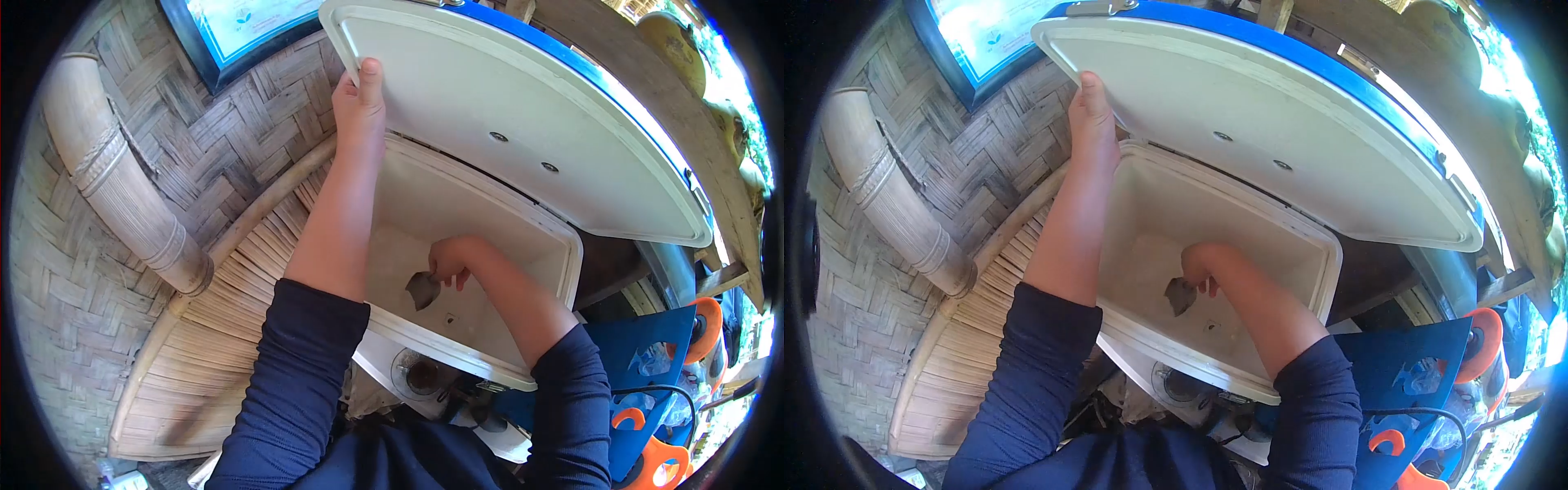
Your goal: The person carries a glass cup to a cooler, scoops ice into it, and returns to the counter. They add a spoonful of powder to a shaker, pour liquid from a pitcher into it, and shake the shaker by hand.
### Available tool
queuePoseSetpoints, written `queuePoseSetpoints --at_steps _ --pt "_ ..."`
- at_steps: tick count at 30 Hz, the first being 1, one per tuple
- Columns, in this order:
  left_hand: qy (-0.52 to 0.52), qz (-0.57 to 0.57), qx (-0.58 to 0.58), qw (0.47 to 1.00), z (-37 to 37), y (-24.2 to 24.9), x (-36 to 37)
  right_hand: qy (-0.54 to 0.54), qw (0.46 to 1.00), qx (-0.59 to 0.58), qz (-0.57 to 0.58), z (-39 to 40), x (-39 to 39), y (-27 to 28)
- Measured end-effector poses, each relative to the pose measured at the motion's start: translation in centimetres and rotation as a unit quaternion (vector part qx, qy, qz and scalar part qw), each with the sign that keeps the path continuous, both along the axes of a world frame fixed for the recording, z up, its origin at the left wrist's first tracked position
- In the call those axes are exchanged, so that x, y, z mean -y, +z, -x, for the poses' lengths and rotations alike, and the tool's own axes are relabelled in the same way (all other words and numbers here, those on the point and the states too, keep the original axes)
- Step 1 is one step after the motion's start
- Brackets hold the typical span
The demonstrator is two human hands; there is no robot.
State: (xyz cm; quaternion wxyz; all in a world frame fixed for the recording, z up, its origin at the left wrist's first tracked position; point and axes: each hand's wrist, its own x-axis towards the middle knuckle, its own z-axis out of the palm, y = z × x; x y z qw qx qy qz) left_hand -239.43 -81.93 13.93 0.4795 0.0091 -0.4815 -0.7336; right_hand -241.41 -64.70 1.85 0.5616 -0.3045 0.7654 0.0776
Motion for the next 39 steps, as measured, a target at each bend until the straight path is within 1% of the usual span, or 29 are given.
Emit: queuePoseSetpoints --at_steps 1,2,4,7,8,10,11,12,13,14,16,19,23,25,29,32,34,35,37,38,39 --pt "0.001 -0.005 0.000 1.000 0.0 0.0 0.0 0.011 0.999 -0.039 -0.015 0.3 0.1 0.1" --pt "0.001 -0.004 0.000 1.000 0.0 0.0 0.0 0.011 0.999 -0.038 -0.014 0.6 -0.1 0.3" --pt "0.007 -0.001 0.003 1.000 0.1 -0.1 0.0 0.087 0.984 -0.148 -0.055 1.0 -0.7 1.7" --pt "0.002 0.002 -0.003 1.000 0.2 -0.1 0.0 0.059 0.983 -0.168 -0.045 0.3 -0.8 3.9" --pt "0.000 0.003 -0.003 1.000 0.2 -0.1 0.0 0.057 0.983 -0.167 -0.044 0.4 -0.7 3.9" --pt "0.000 0.001 0.002 1.000 0.1 -0.1 -0.1 0.027 0.988 -0.130 -0.081 0.8 -0.7 3.9" --pt "-0.002 0.001 0.003 1.000 0.1 -0.1 -0.1 0.025 0.988 -0.129 -0.080 1.3 -0.7 2.9" --pt "-0.003 0.002 0.000 1.000 0.2 -0.1 -0.1 -0.007 0.992 -0.108 -0.059 2.0 -0.6 1.1" --pt "-0.003 0.002 -0.003 1.000 0.2 -0.1 -0.1 -0.038 0.995 -0.087 -0.038 2.2 -0.6 0.7" --pt "-0.004 0.001 -0.002 1.000 0.2 -0.1 -0.1 -0.039 0.995 -0.087 -0.039 2.3 -0.7 0.3" --pt "-0.011 0.003 0.001 1.000 0.2 -0.1 0.0 -0.040 0.995 -0.094 0.010 1.7 -0.5 0.8" --pt "-0.012 0.003 -0.005 1.000 0.4 -0.2 0.1 -0.039 0.996 -0.081 0.028 1.6 -0.7 1.3" --pt "-0.009 0.012 -0.001 1.000 0.5 -0.5 0.3 -0.042 0.998 -0.043 0.025 2.3 -1.0 0.4" --pt "-0.008 0.014 -0.001 1.000 0.6 -0.6 0.5 -0.062 0.997 -0.023 0.028 2.5 -1.1 0.1" --pt "-0.003 0.016 0.011 1.000 0.6 -0.7 0.6 -0.050 0.999 -0.012 0.009 2.7 -1.1 -0.1" --pt "0.001 0.023 0.004 1.000 0.6 -0.5 0.4 -0.024 0.999 -0.032 -0.007 2.5 -1.0 -0.6" --pt "-0.003 0.016 0.006 1.000 0.5 -0.5 0.4 0.046 0.991 -0.124 -0.035 2.6 -0.6 -2.9" --pt "-0.003 0.016 0.006 1.000 0.6 -0.5 0.4 0.045 0.991 -0.124 -0.034 2.7 -0.8 -4.6" --pt "-0.001 0.017 -0.003 1.000 0.6 -0.5 0.3 0.050 0.962 -0.267 0.030 2.0 -1.5 -6.1" --pt "-0.001 0.017 -0.002 1.000 0.6 -0.5 0.3 0.050 0.962 -0.266 0.030 2.1 -1.6 -6.7" --pt "-0.001 0.018 -0.001 1.000 0.7 -0.5 0.4 0.081 0.971 -0.223 0.033 0.9 -1.3 -4.3"
